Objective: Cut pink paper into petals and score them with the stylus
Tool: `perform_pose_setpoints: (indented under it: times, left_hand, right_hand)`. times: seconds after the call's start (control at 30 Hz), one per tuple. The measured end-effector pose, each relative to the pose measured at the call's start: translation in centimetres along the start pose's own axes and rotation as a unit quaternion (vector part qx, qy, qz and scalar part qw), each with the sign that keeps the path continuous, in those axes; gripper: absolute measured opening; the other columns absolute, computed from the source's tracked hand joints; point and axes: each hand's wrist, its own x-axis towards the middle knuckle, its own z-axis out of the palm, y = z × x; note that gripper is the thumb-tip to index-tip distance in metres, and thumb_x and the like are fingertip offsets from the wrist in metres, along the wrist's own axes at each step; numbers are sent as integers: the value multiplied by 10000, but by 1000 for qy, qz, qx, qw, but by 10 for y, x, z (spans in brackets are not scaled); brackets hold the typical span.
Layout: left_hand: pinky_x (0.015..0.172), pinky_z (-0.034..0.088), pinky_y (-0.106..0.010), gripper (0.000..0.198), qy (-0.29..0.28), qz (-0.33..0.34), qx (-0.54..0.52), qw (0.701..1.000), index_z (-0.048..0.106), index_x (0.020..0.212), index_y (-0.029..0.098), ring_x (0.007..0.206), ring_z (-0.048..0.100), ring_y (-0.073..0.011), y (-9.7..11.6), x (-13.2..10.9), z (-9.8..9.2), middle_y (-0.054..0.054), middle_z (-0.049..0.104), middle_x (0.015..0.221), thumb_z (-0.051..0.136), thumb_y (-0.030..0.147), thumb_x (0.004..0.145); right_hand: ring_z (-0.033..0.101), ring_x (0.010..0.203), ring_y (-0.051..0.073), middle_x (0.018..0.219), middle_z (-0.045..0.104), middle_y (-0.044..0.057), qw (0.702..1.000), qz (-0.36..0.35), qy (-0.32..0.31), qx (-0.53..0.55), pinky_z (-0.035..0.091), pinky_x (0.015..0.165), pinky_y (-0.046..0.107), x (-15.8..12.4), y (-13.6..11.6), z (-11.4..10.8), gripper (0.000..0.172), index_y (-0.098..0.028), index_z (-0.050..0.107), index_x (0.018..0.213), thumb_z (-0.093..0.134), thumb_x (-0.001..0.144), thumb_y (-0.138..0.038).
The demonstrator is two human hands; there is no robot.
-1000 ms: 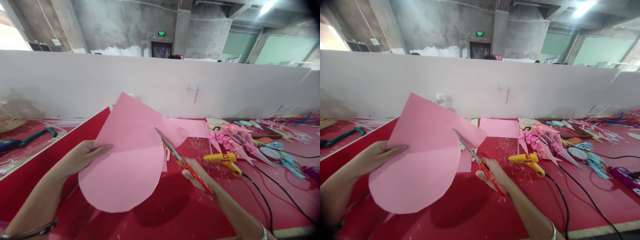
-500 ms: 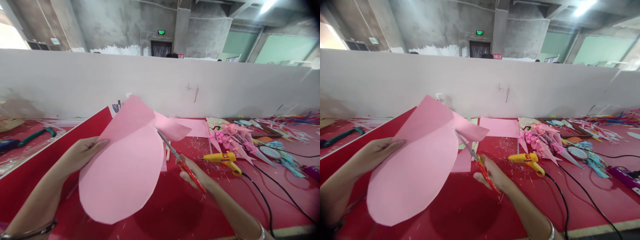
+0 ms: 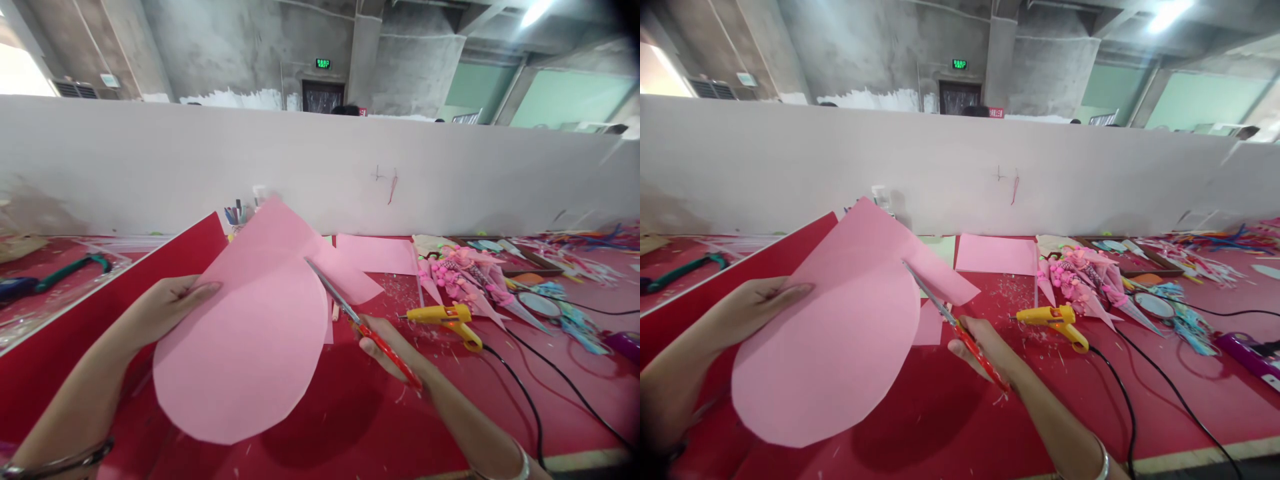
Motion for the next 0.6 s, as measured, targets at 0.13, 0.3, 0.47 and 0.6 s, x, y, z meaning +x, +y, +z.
perform_pose_setpoints:
  times: [0.13,0.3,0.47,0.6]
  left_hand:
    - [486,434,-175,356,2,-4,6,1000,662,717,137,601,580,-161,-1,1,0,19,662,634,605,480,640]
    - [456,417,-170,307,-23,-9,-9,1000,639,693,140,557,561,-147,-4,0,-3,21,632,594,607,444,666]
    - [628,485,-218,408,-114,-21,-117,986,588,1013,178,796,604,-192,-8,-6,11,-2,678,878,649,393,672]
    - [771,489,-270,462,-97,-89,-257,957,582,1060,203,896,612,-201,-16,-14,50,-46,669,991,648,439,668]
  right_hand:
    - [259,564,99,623,275,-31,1000,11,-23,-12,225,464,219,-1,6,-1,527,-195,303,650,340,721,-716]
    - [239,554,93,607,255,-36,999,3,-24,-21,187,464,215,0,8,0,508,-192,301,642,360,738,-688]
    - [244,531,89,590,266,-36,999,-14,31,-8,193,469,223,0,6,3,506,-188,317,627,303,773,-672]
    - [260,485,79,564,293,-41,998,-2,41,53,218,432,211,-3,12,6,447,-187,379,682,300,824,-604]
